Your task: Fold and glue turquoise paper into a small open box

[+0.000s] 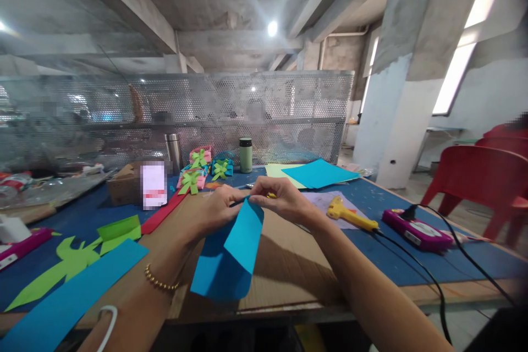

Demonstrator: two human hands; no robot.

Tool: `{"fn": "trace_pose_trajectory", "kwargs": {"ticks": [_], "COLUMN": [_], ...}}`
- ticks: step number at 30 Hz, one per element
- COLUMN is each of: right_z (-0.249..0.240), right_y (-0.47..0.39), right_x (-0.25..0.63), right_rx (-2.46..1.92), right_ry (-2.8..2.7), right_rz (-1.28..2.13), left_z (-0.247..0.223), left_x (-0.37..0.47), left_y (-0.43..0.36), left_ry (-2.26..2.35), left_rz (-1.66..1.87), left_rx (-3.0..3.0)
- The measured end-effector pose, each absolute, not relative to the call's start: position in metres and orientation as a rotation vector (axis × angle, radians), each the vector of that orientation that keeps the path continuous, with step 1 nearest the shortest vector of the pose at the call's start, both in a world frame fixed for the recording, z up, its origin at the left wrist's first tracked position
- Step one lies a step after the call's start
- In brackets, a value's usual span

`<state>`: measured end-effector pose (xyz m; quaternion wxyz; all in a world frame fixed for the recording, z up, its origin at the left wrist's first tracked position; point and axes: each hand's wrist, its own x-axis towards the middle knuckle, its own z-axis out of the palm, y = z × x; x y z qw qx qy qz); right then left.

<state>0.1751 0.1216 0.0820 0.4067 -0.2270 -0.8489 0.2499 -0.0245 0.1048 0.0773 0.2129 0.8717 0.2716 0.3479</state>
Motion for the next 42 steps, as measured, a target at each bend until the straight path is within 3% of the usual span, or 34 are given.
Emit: {"fn": "trace_pose_trajectory", "kwargs": {"ticks": [22,30,42], "right_z": [0.084,0.081,0.088], "right_y": [0.131,0.131,0.126], "right_x": [0.183,0.181,0.189], "right_rx": [-0.558,-0.61,-0.591], "right_ry": [-2.153,-2.187,-2.165], "right_rz": [0.766,0.545,0.878], "left_z": [0.068,0.063,0.069], "left_x": [-0.045,-0.046,-0.049], "left_y": [0.125,0.128,0.124], "left_ry": [0.807,0.757,0.806], "left_rz": [0.95,0.943,1.079], "left_rx": [2.358,2.256,2.161]}}
